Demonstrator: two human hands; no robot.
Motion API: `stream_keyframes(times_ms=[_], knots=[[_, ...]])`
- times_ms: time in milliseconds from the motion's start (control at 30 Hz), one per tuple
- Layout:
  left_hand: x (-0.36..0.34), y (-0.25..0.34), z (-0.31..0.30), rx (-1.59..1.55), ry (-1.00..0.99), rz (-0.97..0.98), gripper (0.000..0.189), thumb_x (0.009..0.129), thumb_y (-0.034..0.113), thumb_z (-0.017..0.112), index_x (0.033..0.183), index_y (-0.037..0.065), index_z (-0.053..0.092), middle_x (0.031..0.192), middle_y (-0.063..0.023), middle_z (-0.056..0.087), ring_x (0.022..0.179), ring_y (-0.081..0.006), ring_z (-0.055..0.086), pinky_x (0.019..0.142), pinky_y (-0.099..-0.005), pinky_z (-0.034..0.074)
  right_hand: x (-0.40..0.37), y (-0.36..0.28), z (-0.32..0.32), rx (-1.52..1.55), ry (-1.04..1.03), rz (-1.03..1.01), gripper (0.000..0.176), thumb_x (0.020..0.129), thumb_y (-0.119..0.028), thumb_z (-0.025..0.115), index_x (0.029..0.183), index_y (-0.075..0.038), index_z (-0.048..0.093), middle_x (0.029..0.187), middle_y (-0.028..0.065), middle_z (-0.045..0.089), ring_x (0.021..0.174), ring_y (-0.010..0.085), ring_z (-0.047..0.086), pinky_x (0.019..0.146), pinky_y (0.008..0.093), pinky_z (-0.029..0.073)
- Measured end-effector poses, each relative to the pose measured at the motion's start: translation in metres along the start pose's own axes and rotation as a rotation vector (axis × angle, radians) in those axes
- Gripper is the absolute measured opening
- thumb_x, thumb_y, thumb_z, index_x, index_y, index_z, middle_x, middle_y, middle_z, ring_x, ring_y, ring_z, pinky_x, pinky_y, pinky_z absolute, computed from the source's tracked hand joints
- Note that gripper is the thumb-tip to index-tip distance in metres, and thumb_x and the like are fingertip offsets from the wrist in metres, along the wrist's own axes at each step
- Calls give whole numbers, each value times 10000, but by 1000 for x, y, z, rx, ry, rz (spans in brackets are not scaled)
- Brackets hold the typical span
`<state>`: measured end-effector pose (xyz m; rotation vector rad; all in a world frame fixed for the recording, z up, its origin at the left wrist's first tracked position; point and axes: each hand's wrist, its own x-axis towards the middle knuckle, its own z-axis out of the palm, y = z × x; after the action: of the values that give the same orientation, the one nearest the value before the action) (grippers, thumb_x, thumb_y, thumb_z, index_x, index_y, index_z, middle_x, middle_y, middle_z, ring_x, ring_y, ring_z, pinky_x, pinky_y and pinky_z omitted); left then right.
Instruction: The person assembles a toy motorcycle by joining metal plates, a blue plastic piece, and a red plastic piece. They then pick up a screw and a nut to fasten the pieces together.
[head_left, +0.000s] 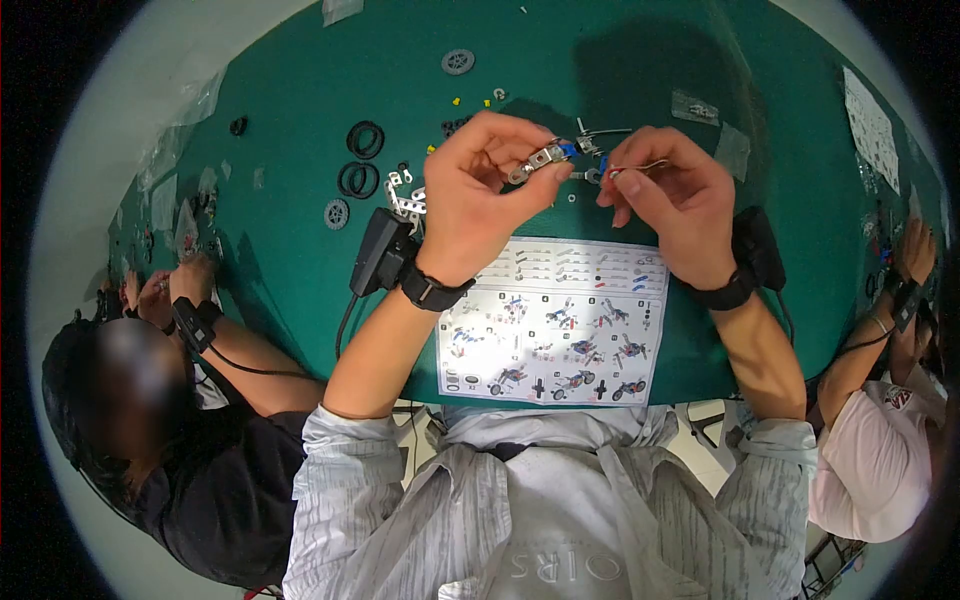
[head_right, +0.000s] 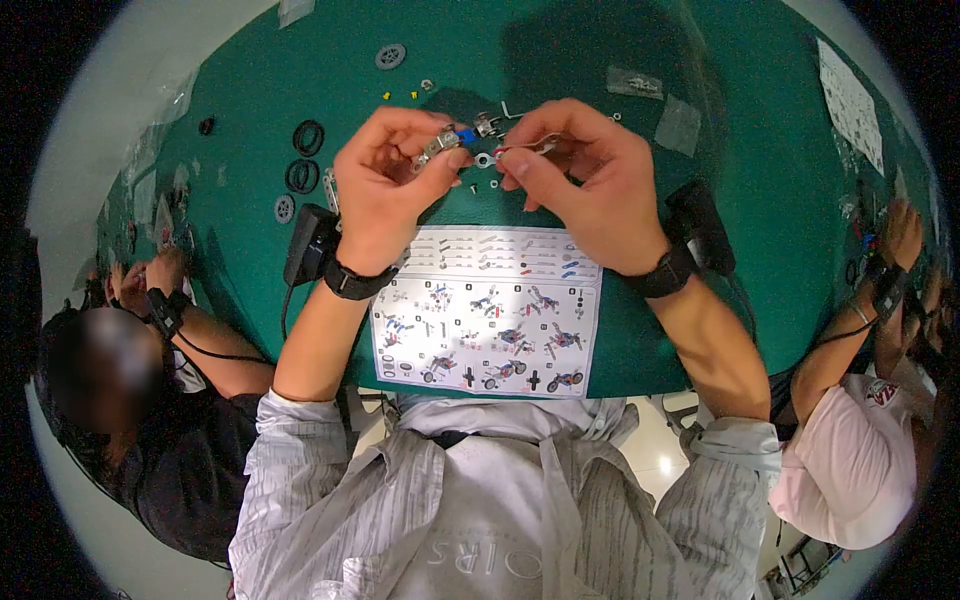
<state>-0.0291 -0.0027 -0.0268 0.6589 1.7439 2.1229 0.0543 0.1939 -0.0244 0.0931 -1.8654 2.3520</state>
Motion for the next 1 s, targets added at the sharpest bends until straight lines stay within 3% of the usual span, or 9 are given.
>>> stream_keyframes(times_ms=[67, 167, 333, 433, 633, 1000], knots=[[0, -3, -1, -54, -17, -6, 273, 821, -83, 751, 1065, -27, 643, 1010, -105, 729, 965, -137, 696, 860, -262, 544, -1, 1, 2, -54, -14, -2, 161, 925, -55, 705, 1063, -3, 640, 968, 49, 687, 823, 90, 660, 676, 226, 535], [-3, -2, 0, 37, -73, -29, 255, 878, -44, 723, 1112, -29, 624, 1027, -114, 726, 913, -136, 705, 748, -262, 593, -2, 2, 5, -156, -24, -41, 141, 915, -52, 714, 1033, -7, 650, 958, 36, 686, 822, 74, 652, 691, 220, 532], [-2, 2, 1, -30, -92, -53, 241, 893, -29, 720, 1128, -39, 666, 1015, -125, 739, 886, -132, 706, 738, -259, 596, -1, -1, 8, -291, 55, -138, 120, 879, -26, 727, 977, -6, 661, 923, 40, 688, 805, 82, 654, 684, 220, 528], [-4, 0, 3, -47, -76, -67, 253, 890, -35, 720, 1139, -56, 681, 1041, -141, 740, 899, -144, 715, 744, -254, 601, 1, -10, 5, -651, 17, -348, 148, 814, 12, 748, 936, -11, 667, 901, 80, 684, 780, 150, 673, 652, 246, 532], [-6, 3, 4, 17, -92, -80, 248, 906, -26, 705, 1152, -54, 686, 1050, -137, 740, 915, -152, 722, 729, -244, 600, 0, -13, 11, -928, 41, -672, 282, 682, 38, 796, 923, -44, 674, 897, 112, 675, 754, 262, 654, 617, 311, 525], [-8, 9, 2, 8, -127, -51, 229, 915, -4, 705, 1140, -45, 692, 1071, -126, 733, 922, -157, 721, 715, -247, 596, 2, -20, 3, -965, -42, -719, 360, 640, 39, 805, 960, -57, 672, 1023, 96, 640, 895, 280, 610, 703, 356, 506]])
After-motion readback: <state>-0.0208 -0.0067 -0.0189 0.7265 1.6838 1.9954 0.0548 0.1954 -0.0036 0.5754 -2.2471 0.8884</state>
